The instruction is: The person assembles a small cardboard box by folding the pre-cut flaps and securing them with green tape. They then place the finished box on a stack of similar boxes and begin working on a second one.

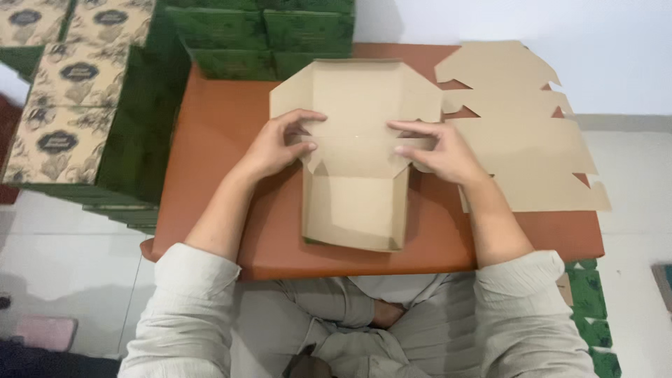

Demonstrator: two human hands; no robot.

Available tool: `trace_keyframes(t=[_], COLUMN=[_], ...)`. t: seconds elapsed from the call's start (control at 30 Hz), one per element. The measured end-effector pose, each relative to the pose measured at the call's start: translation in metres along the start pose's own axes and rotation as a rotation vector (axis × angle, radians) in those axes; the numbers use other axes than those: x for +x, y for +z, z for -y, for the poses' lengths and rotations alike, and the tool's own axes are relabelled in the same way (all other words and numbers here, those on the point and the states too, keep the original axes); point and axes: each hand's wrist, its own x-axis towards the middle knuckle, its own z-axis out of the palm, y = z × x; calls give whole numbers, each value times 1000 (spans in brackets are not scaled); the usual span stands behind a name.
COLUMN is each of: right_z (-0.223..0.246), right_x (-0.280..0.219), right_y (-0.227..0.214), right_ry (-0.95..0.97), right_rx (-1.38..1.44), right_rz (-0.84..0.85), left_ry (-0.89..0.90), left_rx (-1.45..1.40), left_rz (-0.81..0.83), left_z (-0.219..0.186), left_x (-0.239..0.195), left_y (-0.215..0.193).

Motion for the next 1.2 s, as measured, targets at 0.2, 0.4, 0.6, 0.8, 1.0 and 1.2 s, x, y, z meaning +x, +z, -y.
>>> trace_keyframes(t=[0.2, 0.4, 0.6, 0.8, 1.0, 1.2], right_z=[-3, -30, -35, -51, -38, -26], right_x=[1, 1, 6, 10, 8, 2], right_y=[11, 8, 18, 29, 28, 14], right_ry=[110, -95, -197, -294, -290, -223], right_rx=[90, -131, -216, -322, -291, -170], right_rz=[-132, -184, -259, -361, -355, -267], left_ry=[50, 42, 243, 536, 446, 397], left_rx=[112, 237, 380, 662, 617, 1026], left_rz=[-101, -242, -355, -485, -433, -314], left_z=[-7, -16, -5, -6, -12, -62], left_x=[-2, -6, 2, 4, 1, -35], left_y=[8, 13, 14, 11, 9, -9])
